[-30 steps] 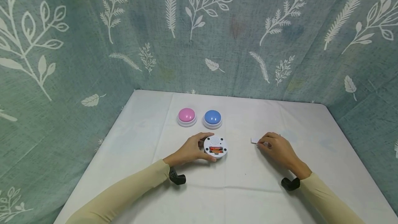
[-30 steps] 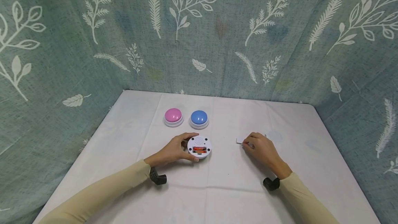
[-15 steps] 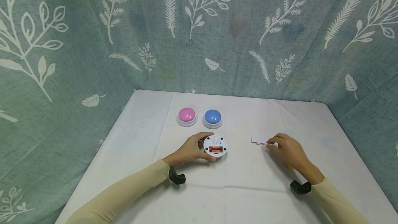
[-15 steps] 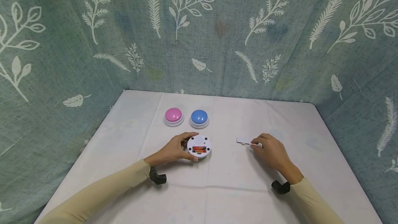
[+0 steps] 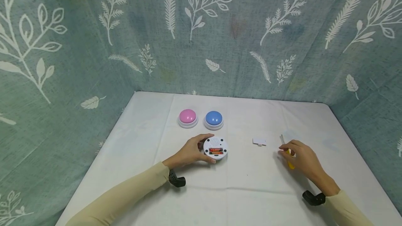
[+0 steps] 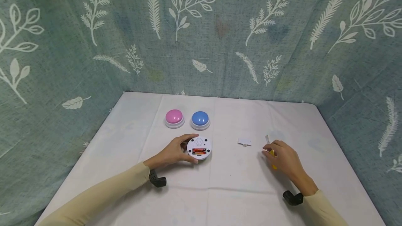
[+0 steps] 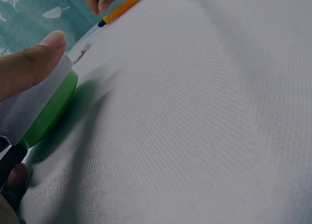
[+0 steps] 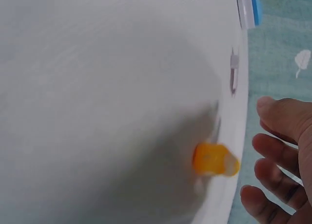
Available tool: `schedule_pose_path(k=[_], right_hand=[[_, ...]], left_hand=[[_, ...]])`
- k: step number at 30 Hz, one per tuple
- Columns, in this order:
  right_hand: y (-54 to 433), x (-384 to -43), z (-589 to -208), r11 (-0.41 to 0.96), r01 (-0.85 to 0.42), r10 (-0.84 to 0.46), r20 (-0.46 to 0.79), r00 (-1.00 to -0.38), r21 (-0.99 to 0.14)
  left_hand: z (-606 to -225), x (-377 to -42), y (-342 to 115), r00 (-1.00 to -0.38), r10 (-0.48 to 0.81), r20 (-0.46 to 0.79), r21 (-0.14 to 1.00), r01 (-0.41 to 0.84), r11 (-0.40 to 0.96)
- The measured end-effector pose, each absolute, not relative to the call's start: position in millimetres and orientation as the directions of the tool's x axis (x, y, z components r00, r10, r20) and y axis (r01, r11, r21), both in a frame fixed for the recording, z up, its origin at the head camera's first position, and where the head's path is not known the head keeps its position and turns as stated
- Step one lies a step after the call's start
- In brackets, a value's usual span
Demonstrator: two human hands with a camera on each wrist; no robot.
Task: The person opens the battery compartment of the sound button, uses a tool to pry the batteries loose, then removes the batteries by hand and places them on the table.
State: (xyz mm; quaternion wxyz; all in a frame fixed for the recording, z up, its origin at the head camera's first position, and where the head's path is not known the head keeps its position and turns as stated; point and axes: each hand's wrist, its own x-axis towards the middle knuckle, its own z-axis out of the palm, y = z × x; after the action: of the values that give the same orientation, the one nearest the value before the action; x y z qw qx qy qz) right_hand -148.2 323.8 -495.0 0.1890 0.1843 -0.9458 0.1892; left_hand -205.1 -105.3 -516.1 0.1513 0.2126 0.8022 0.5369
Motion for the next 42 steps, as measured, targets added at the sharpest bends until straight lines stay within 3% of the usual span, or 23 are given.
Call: schedule_pose_path(k=[6, 10, 26, 42], right_hand=[[333, -141, -499, 0.859, -0.445, -0.277, 0.502, -0.819, -0.252], [337, -139, -501, 0.866, -0.427, -0.257, 0.503, -0.825, -0.258], [338, -134, -496, 0.919, -0.139, -0.075, 0.183, -0.98, -0.37], [342, -131, -489, 0.904, -0.036, -0.001, 0.082, -0.997, -0.427]], left_hand=[[-518, -206, -107, -0.861, 0.509, -0.007, 0.933, 0.178, 0.314], [-518, -206, -107, -0.858, 0.513, -0.004, 0.934, 0.18, 0.309], [-517, -204, -107, -0.867, 0.498, -0.005, 0.927, 0.183, 0.328], [-518, -204, -107, -0.873, 0.488, -0.004, 0.922, 0.185, 0.339]])
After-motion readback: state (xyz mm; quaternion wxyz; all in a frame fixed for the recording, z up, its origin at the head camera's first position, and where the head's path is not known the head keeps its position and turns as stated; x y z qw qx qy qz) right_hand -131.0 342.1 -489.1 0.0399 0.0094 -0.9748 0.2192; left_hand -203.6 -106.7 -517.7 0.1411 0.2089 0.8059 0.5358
